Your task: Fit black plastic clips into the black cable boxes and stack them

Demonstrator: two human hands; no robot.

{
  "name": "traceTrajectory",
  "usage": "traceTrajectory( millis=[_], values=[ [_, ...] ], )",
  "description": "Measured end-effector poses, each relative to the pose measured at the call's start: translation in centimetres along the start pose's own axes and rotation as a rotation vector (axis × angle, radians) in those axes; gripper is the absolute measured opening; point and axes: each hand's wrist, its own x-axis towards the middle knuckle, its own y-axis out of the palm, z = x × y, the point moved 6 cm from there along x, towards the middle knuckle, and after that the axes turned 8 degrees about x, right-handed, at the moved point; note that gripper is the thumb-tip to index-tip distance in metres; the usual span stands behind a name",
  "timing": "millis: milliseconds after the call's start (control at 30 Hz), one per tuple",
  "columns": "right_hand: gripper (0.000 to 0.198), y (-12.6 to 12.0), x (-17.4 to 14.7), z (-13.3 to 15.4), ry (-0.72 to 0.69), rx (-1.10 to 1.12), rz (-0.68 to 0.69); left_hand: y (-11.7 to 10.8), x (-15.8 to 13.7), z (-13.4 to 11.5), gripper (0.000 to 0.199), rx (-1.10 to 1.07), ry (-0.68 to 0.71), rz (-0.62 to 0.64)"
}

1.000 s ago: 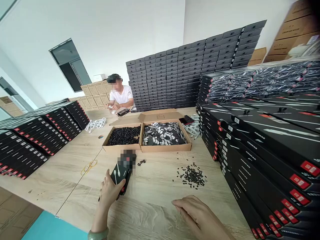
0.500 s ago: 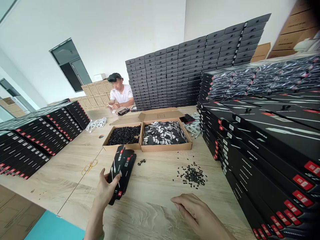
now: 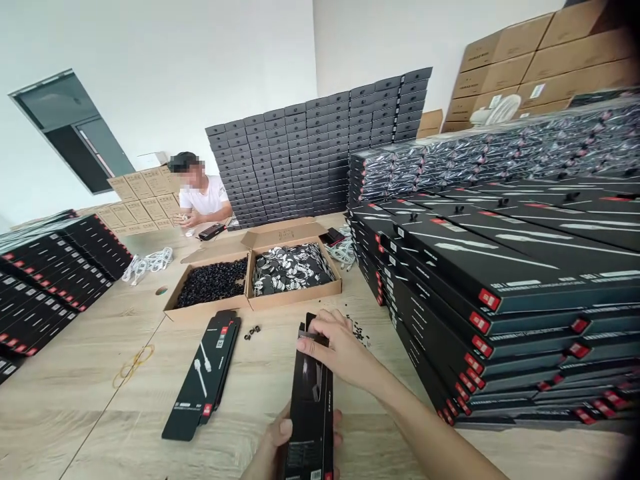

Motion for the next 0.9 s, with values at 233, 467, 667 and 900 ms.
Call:
traceTrajectory(
  millis=[233,467,667,900],
  values=[
    [0.045,0.7,0.2,0.0,0.000,0.224,0.052,0.4,1.9,-0.3,0.051,-0.113,-0.034,0.131],
    [0.038,-0.8,-1.2,-1.7,-0.018,0.360,-0.334,-0.9,3.3,-1.5,0.042,-0.132,0.052,-0.106],
    [0.042,3.7,-4.4,-4.5,0.227,0.523,0.097,-2.5,3.5,-3.0,0.042,-0.210,0.138,-0.362],
    [0.033,4.9,-6.0,-3.6,0.186,0.418,0.055,-5.1,2.6,-5.5,0.041,-0.216,0.388,-0.777]
  ],
)
